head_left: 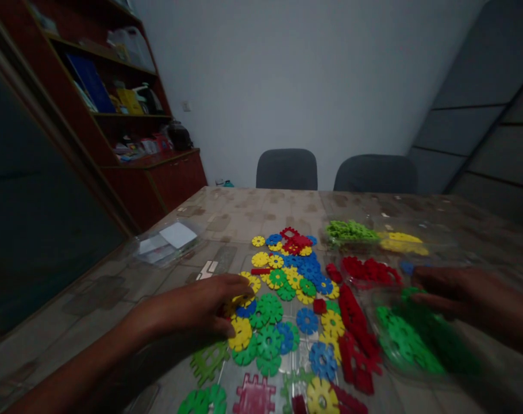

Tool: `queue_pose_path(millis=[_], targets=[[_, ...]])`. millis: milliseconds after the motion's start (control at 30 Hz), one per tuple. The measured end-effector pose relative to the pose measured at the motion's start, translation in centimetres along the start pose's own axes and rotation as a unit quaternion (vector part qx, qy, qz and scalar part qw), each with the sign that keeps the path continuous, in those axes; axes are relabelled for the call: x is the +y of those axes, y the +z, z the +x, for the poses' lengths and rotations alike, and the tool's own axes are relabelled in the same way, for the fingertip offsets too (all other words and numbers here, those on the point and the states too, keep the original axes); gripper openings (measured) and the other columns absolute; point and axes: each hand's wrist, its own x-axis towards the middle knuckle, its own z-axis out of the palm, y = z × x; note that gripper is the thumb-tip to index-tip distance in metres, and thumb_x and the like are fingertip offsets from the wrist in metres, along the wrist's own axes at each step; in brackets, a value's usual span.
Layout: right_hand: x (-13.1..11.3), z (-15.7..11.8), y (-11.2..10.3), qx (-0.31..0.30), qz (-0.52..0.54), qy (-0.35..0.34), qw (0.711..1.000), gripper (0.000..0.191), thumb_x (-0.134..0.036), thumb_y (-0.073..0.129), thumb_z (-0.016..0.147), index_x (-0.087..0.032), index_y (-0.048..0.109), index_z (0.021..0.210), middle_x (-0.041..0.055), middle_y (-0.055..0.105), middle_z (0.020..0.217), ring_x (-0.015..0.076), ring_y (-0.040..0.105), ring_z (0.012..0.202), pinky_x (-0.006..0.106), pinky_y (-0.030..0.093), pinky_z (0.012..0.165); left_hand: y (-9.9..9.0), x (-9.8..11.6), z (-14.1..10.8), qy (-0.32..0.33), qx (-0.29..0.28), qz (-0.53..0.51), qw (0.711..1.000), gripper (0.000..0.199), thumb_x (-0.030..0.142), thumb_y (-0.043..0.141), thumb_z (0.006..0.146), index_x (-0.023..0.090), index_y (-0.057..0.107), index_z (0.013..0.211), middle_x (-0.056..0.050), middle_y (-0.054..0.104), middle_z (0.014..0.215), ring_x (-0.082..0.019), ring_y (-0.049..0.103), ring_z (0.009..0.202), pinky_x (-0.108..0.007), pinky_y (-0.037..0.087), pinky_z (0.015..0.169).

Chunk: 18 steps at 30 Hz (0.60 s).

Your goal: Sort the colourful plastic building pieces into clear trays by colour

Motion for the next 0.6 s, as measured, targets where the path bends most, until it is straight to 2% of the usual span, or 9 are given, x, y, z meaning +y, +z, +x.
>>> queue_pose_path(millis=[67,167,267,367,467,533,600], targets=[[0.3,0.2,0.3,-0.078,0.027,0.002,0.997,0.032,0.001,0.059,0.086,-0.019,0.068,0.063,0.0004,0.062,0.056,0.0094,0.052,0.051,0.031,0.038,0.055,0.0,0.0,-0.1,-0.015,-0.003,0.008,1.000,0.060,0.017,0.081,0.080,0.031,0.060,0.134,-0.006,0.058,0.147,-0.031,0.059,0.129,-0.042,0.052,0.103],[0.8,0.2,0.1,-0.109,0.047,0.007,0.993,0.028,-0.005,0.056,0.090,-0.021,0.077,0.081,0.0030,0.070,0.066,0.0129,0.061,0.058,0.033,0.042,0.060,0.1,-0.1,-0.4,-0.026,-0.005,0.031,0.999,0.071,0.013,0.084,0.074,0.031,0.058,0.137,-0.007,0.052,0.153,-0.033,0.052,0.137,-0.046,0.046,0.112],[1.5,-0.1,-1.0,-0.047,0.054,-0.004,0.997,0.024,-0.019,0.060,0.089,-0.027,0.080,0.100,0.0074,0.079,0.090,0.0198,0.071,0.075,0.038,0.048,0.071,0.3,-0.4,-0.8,-0.042,0.004,0.065,0.997,0.080,0.011,0.087,0.068,0.031,0.057,0.139,-0.010,0.047,0.157,-0.037,0.047,0.141,-0.051,0.041,0.115],[1.5,-0.3,-1.8,-0.001,0.046,-0.024,0.999,0.025,-0.032,0.062,0.086,-0.033,0.080,0.104,0.0088,0.079,0.102,0.0241,0.073,0.083,0.041,0.051,0.074,0.7,-0.2,-0.9,-0.074,-0.009,0.095,0.993,0.092,0.012,0.090,0.066,0.032,0.050,0.146,-0.013,0.043,0.159,-0.040,0.045,0.142,-0.055,0.041,0.113],[-0.8,-1.0,-0.9,-0.055,0.050,-0.061,0.995,0.024,-0.039,0.062,0.087,-0.034,0.080,0.101,0.0094,0.079,0.099,0.0262,0.073,0.083,0.040,0.054,0.070,1.2,0.7,-0.6,-0.059,-0.028,0.097,0.993,0.095,0.011,0.091,0.066,0.034,0.048,0.147,-0.012,0.045,0.155,-0.038,0.049,0.138,-0.052,0.046,0.109],[-3.5,-2.1,1.0,-0.134,0.082,-0.097,0.983,0.025,-0.041,0.061,0.088,-0.035,0.079,0.103,0.0081,0.079,0.094,0.0250,0.073,0.078,0.037,0.055,0.066,1.6,1.4,-0.1,-0.025,-0.024,0.084,0.996,0.084,0.010,0.089,0.070,0.032,0.051,0.142,-0.010,0.051,0.149,-0.035,0.054,0.132,-0.049,0.048,0.107],[-6.2,-3.7,3.6,-0.178,0.109,-0.124,0.970,0.018,-0.042,0.064,0.088,-0.037,0.079,0.098,0.0046,0.078,0.090,0.0213,0.070,0.071,0.031,0.054,0.060,2.0,1.8,0.6,0.018,-0.005,0.060,0.998,0.068,0.010,0.084,0.078,0.030,0.055,0.136,-0.009,0.055,0.143,-0.032,0.056,0.127,-0.047,0.048,0.106]])
